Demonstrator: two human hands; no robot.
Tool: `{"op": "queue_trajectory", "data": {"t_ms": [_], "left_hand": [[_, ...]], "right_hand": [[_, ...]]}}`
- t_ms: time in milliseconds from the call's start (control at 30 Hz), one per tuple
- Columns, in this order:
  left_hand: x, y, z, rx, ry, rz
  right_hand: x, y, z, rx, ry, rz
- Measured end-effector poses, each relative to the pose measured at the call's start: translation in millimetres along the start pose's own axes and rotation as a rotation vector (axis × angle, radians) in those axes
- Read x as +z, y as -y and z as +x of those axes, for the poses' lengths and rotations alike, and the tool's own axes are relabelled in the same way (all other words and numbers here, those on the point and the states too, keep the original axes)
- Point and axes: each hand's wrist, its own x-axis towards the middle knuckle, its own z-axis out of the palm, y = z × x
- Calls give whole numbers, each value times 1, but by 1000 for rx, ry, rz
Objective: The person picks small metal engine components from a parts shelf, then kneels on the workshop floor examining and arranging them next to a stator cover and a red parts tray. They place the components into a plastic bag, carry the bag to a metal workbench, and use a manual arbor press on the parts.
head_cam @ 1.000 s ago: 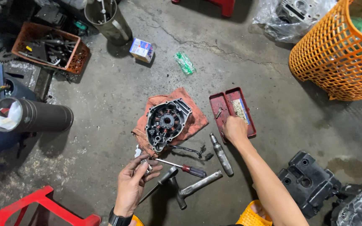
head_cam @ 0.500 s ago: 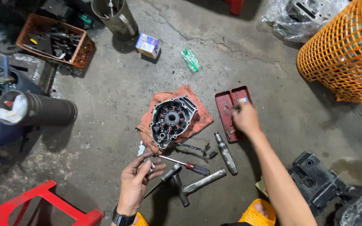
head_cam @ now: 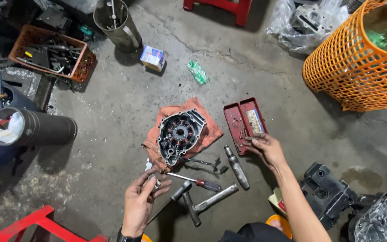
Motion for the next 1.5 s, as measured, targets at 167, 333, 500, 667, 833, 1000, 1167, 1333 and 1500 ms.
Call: {"op": "queue_trajectory", "data": {"t_ms": [167,333,500,667,833,1000,1167,1333,1500], "left_hand": [[1,2,-1,-39,-29,-40],[7,2,-2,-34,-4,-43],[14,3,-4,-41,12,-43],[13,7,-2,-34,13,-45],[15,9,1,-41,18,-36],[17,4,-4,-34,23,-44],[18,4,-4,-36,2,-37],[18,2,-7,-30,6,-48],[17,0,-8,-23,16,-45]], "right_hand": [[-2,-22,1,1,140,324],[-9,-30,20,-25,10,-22],[22,-5,19,-276,-92,-780],[32,-8,6,-507,-180,-1194],[49,-16,8,-254,-59,-1529],[65,-1,-2,-173,-112,-1536],[59,-13,1,-277,-107,-1504],[42,-28,9,-321,-152,-1379],[64,24,-35,-536,-105,-840]]}}
